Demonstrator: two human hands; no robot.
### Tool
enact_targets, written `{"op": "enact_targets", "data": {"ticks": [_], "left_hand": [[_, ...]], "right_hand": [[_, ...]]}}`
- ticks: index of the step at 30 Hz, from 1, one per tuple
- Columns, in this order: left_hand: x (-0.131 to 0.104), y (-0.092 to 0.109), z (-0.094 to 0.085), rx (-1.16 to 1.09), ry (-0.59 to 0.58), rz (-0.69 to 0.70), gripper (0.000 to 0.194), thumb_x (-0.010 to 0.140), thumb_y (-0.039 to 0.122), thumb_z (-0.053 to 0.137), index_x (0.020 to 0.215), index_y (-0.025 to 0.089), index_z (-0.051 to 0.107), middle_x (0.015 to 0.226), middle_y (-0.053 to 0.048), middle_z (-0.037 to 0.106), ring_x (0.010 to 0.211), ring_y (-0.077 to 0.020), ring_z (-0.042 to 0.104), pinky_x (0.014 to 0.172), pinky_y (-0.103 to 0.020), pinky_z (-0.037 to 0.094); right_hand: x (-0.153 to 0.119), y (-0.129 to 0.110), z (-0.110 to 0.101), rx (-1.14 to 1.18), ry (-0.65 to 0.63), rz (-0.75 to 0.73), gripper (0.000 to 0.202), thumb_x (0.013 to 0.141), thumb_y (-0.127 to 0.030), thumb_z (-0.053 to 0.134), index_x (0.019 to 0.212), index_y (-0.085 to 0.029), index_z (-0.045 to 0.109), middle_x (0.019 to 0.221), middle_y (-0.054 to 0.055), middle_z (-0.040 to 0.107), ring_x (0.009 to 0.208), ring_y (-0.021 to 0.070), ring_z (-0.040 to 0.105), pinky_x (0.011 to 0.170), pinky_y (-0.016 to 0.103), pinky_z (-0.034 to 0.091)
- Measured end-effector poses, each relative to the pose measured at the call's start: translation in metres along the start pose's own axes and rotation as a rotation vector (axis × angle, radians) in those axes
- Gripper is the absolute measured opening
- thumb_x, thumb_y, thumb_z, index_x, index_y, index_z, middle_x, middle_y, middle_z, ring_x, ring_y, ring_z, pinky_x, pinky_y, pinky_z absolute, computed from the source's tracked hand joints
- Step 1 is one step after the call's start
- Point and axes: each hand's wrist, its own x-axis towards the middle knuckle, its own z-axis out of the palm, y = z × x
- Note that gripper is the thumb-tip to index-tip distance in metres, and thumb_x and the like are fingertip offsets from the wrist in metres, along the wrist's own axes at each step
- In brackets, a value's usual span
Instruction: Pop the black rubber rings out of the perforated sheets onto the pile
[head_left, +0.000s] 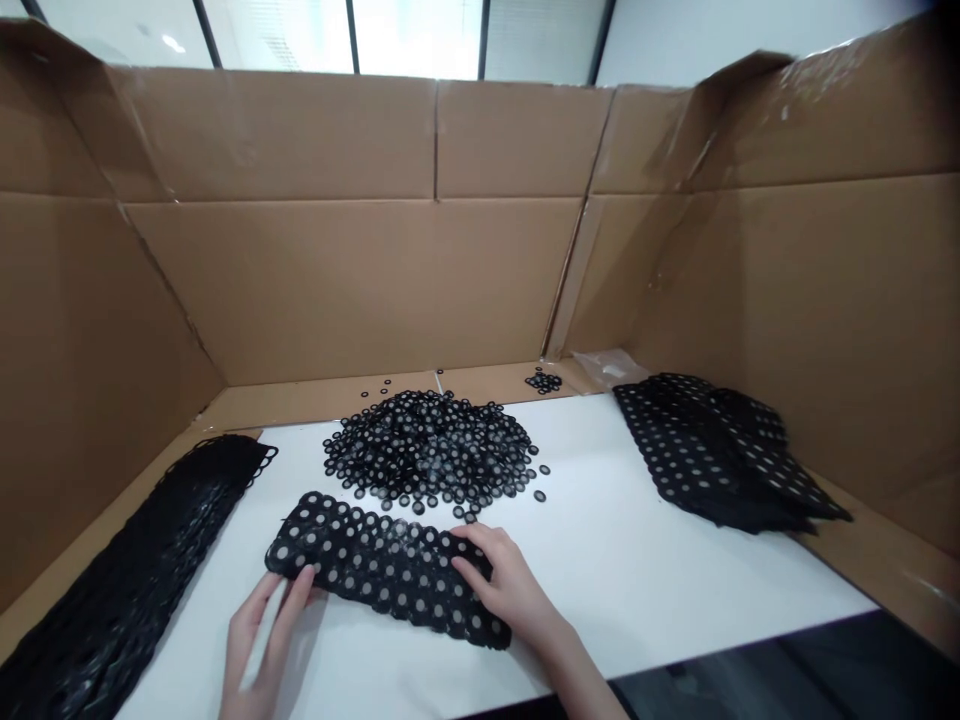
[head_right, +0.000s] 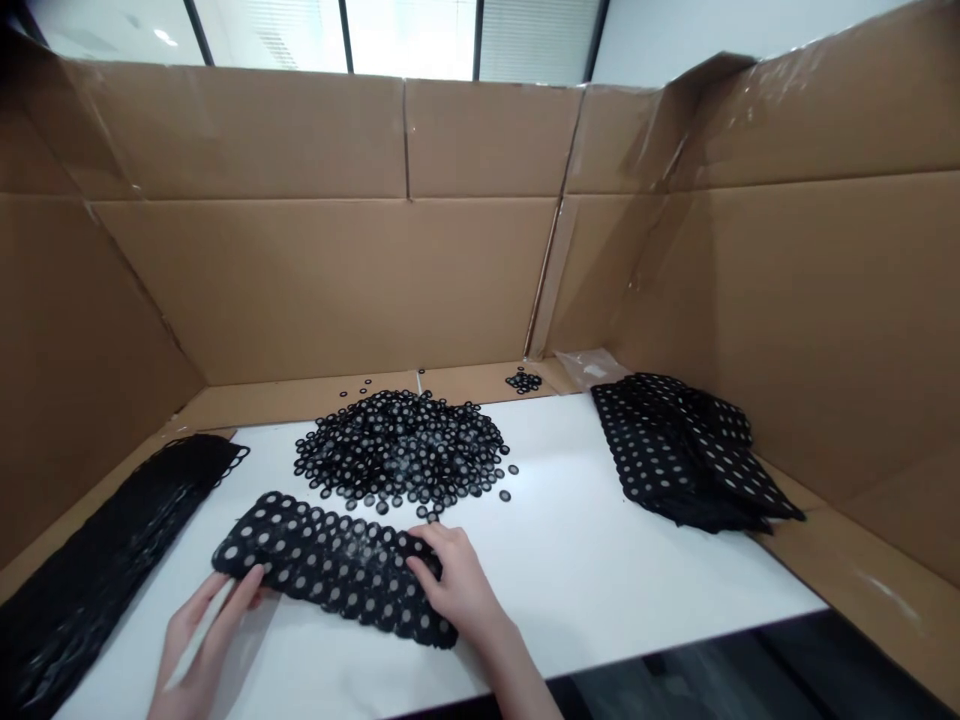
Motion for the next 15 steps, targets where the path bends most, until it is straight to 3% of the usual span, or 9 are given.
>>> {"op": "enact_targets", "data": {"ticks": [5, 8, 12, 15], "left_hand": [[0.000, 0.003, -0.006, 0.035, -0.030, -0.050, 0.046, 0.064, 0.050, 0.066, 0.093, 0.015, 0.065, 0.094, -0.008, 0.066, 0.098, -0.0318, 0.059, 0.084, -0.039, 0.050], [0.000, 0.000, -0.009, 0.081, 0.004, -0.060, 0.054, 0.065, 0.049, 0.066, 0.106, 0.016, 0.058, 0.098, -0.008, 0.064, 0.097, -0.0319, 0.059, 0.086, -0.042, 0.048], [0.001, 0.004, -0.013, 0.131, 0.162, 0.109, 0.049, 0.079, 0.046, 0.053, 0.120, 0.020, 0.050, 0.110, -0.008, 0.061, 0.098, -0.0250, 0.058, 0.092, -0.041, 0.042], [0.008, 0.014, -0.012, 0.119, 0.283, 0.229, 0.042, 0.086, 0.044, 0.043, 0.119, 0.019, 0.048, 0.108, -0.008, 0.061, 0.089, -0.0201, 0.059, 0.087, -0.037, 0.044]], "right_hand": [[0.006, 0.004, -0.004, 0.043, -0.028, -0.014, 0.027, 0.077, -0.023, 0.058, 0.104, -0.023, 0.060, 0.107, 0.004, 0.064, 0.100, 0.0214, 0.056, 0.090, 0.033, 0.040], [0.018, 0.001, -0.007, 0.025, -0.052, -0.071, 0.028, 0.076, -0.016, 0.058, 0.102, -0.023, 0.061, 0.103, 0.003, 0.065, 0.096, 0.0199, 0.058, 0.087, 0.031, 0.042], [0.039, -0.003, -0.011, -0.073, -0.157, -0.201, 0.030, 0.074, -0.012, 0.061, 0.102, -0.023, 0.061, 0.100, 0.002, 0.067, 0.095, 0.0185, 0.059, 0.087, 0.029, 0.040], [0.055, -0.001, -0.015, -0.171, -0.193, -0.253, 0.031, 0.070, -0.017, 0.068, 0.100, -0.024, 0.062, 0.093, 0.001, 0.068, 0.090, 0.0180, 0.061, 0.086, 0.031, 0.036]]}}
